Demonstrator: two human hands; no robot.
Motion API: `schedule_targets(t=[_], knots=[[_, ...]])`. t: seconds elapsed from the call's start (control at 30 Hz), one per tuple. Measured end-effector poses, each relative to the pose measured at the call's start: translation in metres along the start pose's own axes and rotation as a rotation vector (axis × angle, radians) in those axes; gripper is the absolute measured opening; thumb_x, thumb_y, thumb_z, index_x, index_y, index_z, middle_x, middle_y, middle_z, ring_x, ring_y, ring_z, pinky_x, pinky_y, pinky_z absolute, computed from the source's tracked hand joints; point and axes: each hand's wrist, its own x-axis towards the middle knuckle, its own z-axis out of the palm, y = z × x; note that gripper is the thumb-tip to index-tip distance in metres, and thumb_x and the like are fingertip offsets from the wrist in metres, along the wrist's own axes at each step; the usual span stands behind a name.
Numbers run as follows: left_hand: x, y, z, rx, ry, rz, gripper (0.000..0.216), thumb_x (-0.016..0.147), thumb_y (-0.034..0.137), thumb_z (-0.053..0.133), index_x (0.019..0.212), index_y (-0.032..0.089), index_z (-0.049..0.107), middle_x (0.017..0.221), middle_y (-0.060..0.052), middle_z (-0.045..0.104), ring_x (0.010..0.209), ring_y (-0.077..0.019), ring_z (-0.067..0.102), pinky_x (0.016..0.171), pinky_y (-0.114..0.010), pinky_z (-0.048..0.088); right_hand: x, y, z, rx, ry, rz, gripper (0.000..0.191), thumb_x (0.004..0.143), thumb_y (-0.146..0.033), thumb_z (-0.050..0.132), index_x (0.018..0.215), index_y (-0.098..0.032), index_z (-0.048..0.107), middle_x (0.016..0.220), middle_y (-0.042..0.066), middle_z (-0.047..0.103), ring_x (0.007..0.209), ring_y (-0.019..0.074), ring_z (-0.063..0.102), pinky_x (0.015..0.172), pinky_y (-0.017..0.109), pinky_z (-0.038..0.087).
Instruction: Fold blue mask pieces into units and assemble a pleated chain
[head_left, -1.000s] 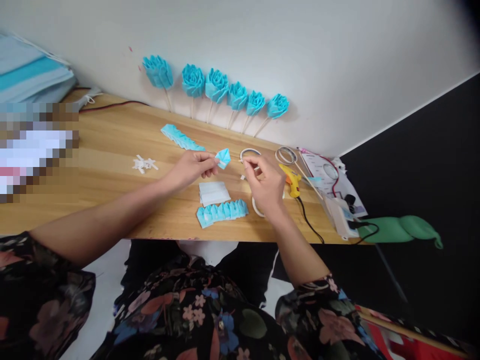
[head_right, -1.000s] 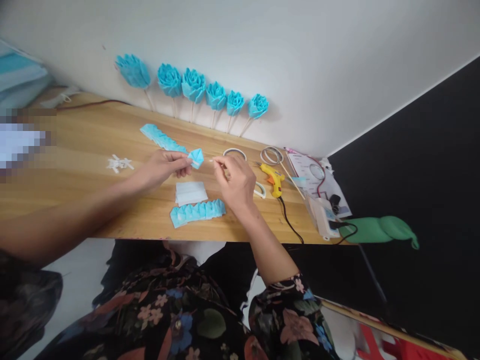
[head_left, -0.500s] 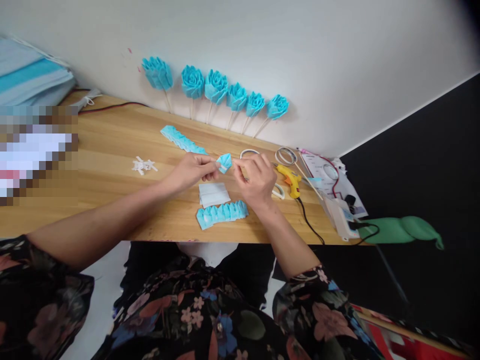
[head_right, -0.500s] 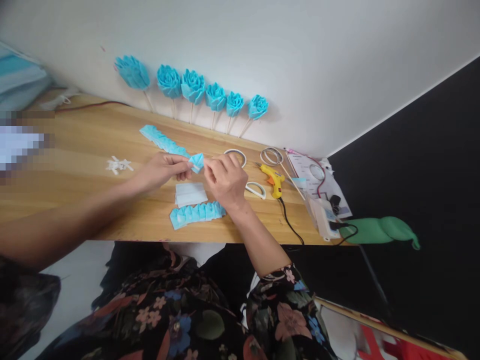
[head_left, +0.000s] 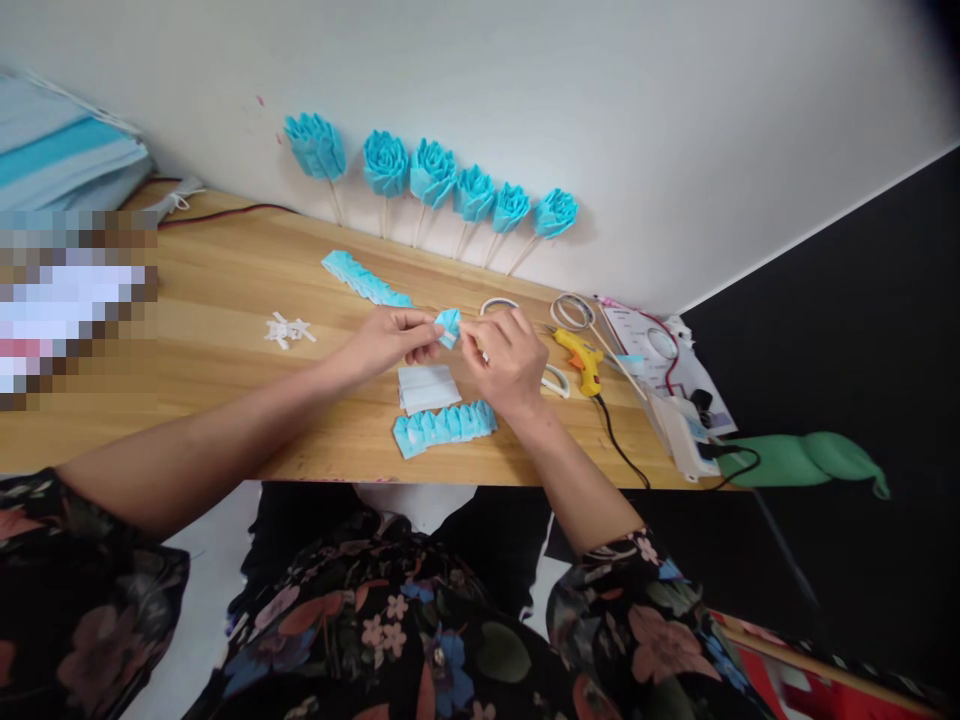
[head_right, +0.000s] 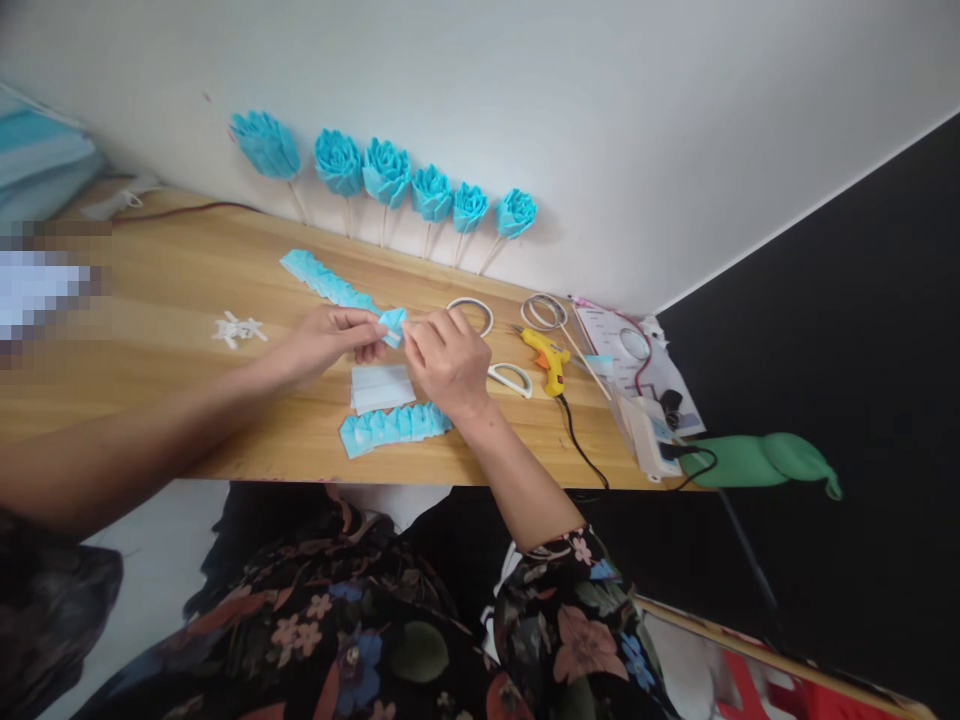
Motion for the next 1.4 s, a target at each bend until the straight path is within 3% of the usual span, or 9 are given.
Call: schedule_targets(t=[0.4, 0.6, 0.7, 0.83, 1.0, 1.17, 1.3, 1.4], knots=[[0.003, -0.007, 0.000, -0.088, 0.029, -0.054, 0.020, 0.085, 0.021, 0.066, 0.066, 0.015, 0.070, 0.061, 0.000, 0.060, 0.057, -0.0093, 0.051, 0.057, -0.022, 0.042, 0.002, 0.005, -0.001, 0.080, -0.111, -0.035, 0.023, 0.103, -0.019, 0.052, 0.098, -0.019, 0.075, 0.085, 0.006, 0.075, 0.085, 0.0213, 0.061, 0.076, 0.035, 0.049], [0.005, -0.013, -0.002, -0.167, 0.052, -0.089, 0.020, 0.084, 0.023, 0.069, 0.065, 0.015, 0.071, 0.060, -0.001, 0.061, 0.056, -0.0101, 0.053, 0.057, -0.023, 0.042, 0.009, 0.006, -0.011, 0.138, -0.291, -0.029, 0.027, 0.097, -0.015, 0.052, 0.110, -0.018, 0.075, 0.099, 0.009, 0.074, 0.095, 0.0248, 0.061, 0.082, 0.039, 0.050], [0.007, -0.015, -0.005, -0.208, 0.055, -0.107, 0.019, 0.083, 0.025, 0.072, 0.067, 0.014, 0.071, 0.063, -0.002, 0.063, 0.055, -0.0103, 0.054, 0.058, -0.024, 0.043, 0.011, 0.011, -0.014, 0.223, -0.305, 0.094, 0.034, 0.096, -0.016, 0.049, 0.120, -0.021, 0.073, 0.104, 0.010, 0.073, 0.098, 0.0248, 0.062, 0.087, 0.041, 0.051], [0.007, -0.015, -0.005, -0.195, 0.034, -0.066, 0.021, 0.080, 0.033, 0.077, 0.071, 0.015, 0.075, 0.066, -0.002, 0.065, 0.057, -0.0098, 0.054, 0.059, -0.024, 0.043, 0.010, 0.019, -0.010, 0.487, -0.259, 0.441, 0.036, 0.099, -0.023, 0.046, 0.129, -0.024, 0.067, 0.100, 0.005, 0.072, 0.092, 0.0196, 0.064, 0.082, 0.036, 0.053], [0.006, -0.013, -0.004, -0.154, 0.059, -0.032, 0.026, 0.074, 0.040, 0.082, 0.072, 0.015, 0.074, 0.066, -0.001, 0.065, 0.058, -0.0088, 0.052, 0.056, -0.022, 0.041, 0.006, 0.019, 0.004, 0.896, -0.410, 0.700, 0.042, 0.094, -0.041, 0.059, 0.132, -0.022, 0.064, 0.104, 0.005, 0.072, 0.091, 0.0178, 0.067, 0.070, 0.029, 0.054], [0.006, -0.012, -0.005, -0.100, 0.075, 0.003, 0.025, 0.075, 0.039, 0.080, 0.073, 0.015, 0.071, 0.060, 0.002, 0.059, 0.055, -0.0084, 0.049, 0.055, -0.023, 0.041, 0.007, 0.011, 0.018, 1.128, -0.427, 0.751, 0.048, 0.087, -0.040, 0.070, 0.131, -0.023, 0.063, 0.108, 0.005, 0.074, 0.096, 0.0180, 0.068, 0.076, 0.030, 0.055], [0.007, -0.011, -0.006, -0.080, 0.066, 0.009, 0.025, 0.075, 0.038, 0.078, 0.074, 0.015, 0.069, 0.062, 0.002, 0.060, 0.056, -0.0083, 0.050, 0.055, -0.023, 0.041, 0.011, 0.014, 0.026, 1.131, -0.420, 0.715, 0.046, 0.085, -0.029, 0.068, 0.130, -0.022, 0.064, 0.093, 0.001, 0.073, 0.085, 0.0154, 0.066, 0.076, 0.030, 0.053], [0.007, -0.011, -0.007, -0.045, 0.084, 0.015, 0.024, 0.074, 0.037, 0.078, 0.075, 0.015, 0.068, 0.065, 0.001, 0.061, 0.057, -0.0083, 0.050, 0.056, -0.022, 0.041, 0.017, 0.022, 0.027, 1.129, -0.457, 0.692, 0.047, 0.083, -0.031, 0.069, 0.129, -0.021, 0.066, 0.089, 0.000, 0.071, 0.077, 0.0138, 0.063, 0.071, 0.029, 0.050]])
